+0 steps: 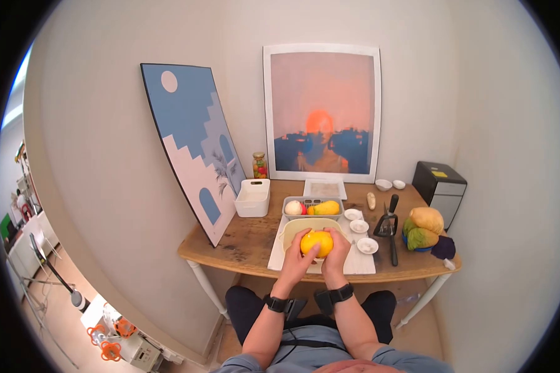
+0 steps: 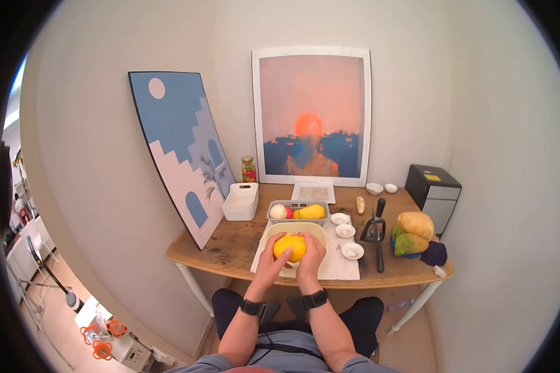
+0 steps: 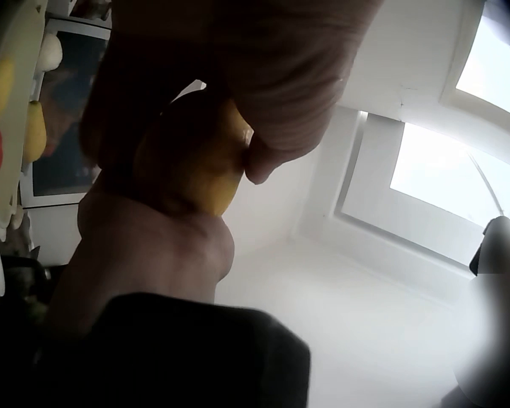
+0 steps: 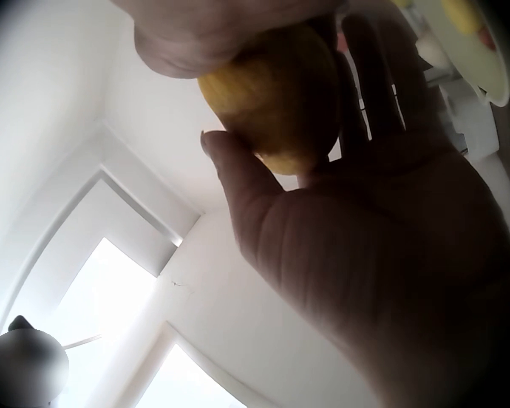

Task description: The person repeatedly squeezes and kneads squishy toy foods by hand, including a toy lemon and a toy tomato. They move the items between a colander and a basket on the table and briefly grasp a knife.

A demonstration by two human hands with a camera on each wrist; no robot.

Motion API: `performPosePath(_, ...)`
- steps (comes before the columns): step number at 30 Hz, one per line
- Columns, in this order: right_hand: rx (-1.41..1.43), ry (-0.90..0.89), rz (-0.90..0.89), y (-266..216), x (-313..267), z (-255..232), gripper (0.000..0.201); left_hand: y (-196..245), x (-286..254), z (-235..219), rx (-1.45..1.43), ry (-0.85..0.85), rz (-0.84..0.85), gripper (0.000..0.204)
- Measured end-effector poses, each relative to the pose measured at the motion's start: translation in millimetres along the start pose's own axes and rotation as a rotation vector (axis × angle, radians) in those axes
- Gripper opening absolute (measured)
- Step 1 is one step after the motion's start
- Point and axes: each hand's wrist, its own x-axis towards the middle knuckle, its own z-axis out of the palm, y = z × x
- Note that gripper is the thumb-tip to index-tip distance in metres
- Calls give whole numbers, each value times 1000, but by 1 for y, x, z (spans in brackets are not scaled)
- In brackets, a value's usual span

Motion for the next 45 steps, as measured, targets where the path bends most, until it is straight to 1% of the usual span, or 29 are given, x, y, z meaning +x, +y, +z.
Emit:
performPosePath(1, 2, 12, -23, 1, 1, -1, 23, -2, 1, -2, 87, -10, 59, 51)
performPosePath(2, -6, 4, -34, 1, 1, -1, 23, -4, 2, -4, 76, -5, 69, 51)
performPosePath(4, 48, 39, -24, 0, 0, 1, 22, 0, 3, -4, 322, 10, 304, 47)
performPosePath(6, 50, 42, -37, -4, -5, 4, 21, 3, 1, -2, 307, 60, 332, 43)
performPosePath(8, -12, -3, -114, -8, -10, 6, 22, 1, -1, -2, 266, 91, 195, 39)
performPosePath(9, -64, -57, -207, -9, -14, 7, 23, 16, -4, 2, 91, 115, 80, 29)
performPosePath(10, -68, -62, -217, -11, -18, 9, 23, 14, -2, 2, 83, 117, 88, 29)
performPosePath(12, -198, -184, -354, -15, -23, 10, 23, 10, -3, -2, -314, 116, -120, 26)
performPosePath(13, -248, -216, -398, -16, -23, 10, 23, 13, -2, -2, -333, 116, -136, 29)
performPosePath(14, -246, -218, -393, -15, -23, 11, 23, 15, -1, -5, -330, 120, -138, 29)
performPosePath(17, -187, -220, -333, -14, -26, 4, 23, 11, -9, -9, -282, 48, -220, 33)
performPosePath(19, -114, -133, -218, -15, -17, 6, 23, 4, -1, -11, -167, -44, -272, 36)
performPosePath(20, -109, -141, -224, -13, -12, 5, 23, 4, -1, -11, -165, -40, -262, 36)
performPosePath(22, 47, -36, -98, -14, -6, 5, 22, 10, -2, -5, -46, -99, -186, 35)
performPosePath(23, 112, 3, -37, -15, -5, 5, 23, 16, -2, -6, 18, -136, -167, 44)
performPosePath(24, 113, 2, -38, -15, -3, 4, 23, 14, -2, -6, 18, -136, -165, 44)
performPosePath(26, 224, 56, 73, -11, 2, 1, 24, 8, -1, -4, 250, -95, 188, 50)
performPosePath(29, 131, 72, 46, 8, 14, -15, 23, 4, -1, -5, 165, -123, 129, 52)
performPosePath(30, 130, 75, 46, 4, 12, -15, 23, 7, -2, -5, 164, -125, 127, 52)
performPosePath(32, -142, 96, -111, -3, 7, -11, 25, 16, -3, -5, 102, -114, 74, 47)
performPosePath(33, -142, 97, -114, -1, 6, -10, 25, 15, -2, -5, 101, -116, 75, 47)
performPosePath(35, -247, 41, -264, 5, 2, -5, 25, 10, -2, -4, 35, 14, 23, 40)
performPosePath(36, -246, 41, -267, 2, -1, -1, 25, 7, -1, -4, 34, 13, 27, 40)
performPosePath(38, -448, -150, -457, -7, -10, 6, 26, 1, 2, -6, -47, 149, 68, 31)
performPosePath(39, -447, -149, -457, -11, -13, 9, 26, 0, 2, -7, -46, 148, 68, 31)
performPosePath(41, -676, -292, -733, -16, -15, 14, 32, 0, 3, -11, -294, 219, -54, 30)
performPosePath(42, -676, -292, -733, -15, -16, 15, 32, 2, 3, -12, -294, 219, -54, 30)
performPosePath(44, -701, -422, -863, -13, -19, 19, 38, 11, 3, -13, -388, 330, -132, 39)
performPosePath(45, -701, -422, -862, -15, -20, 21, 38, 12, 4, -15, -388, 331, -133, 39)
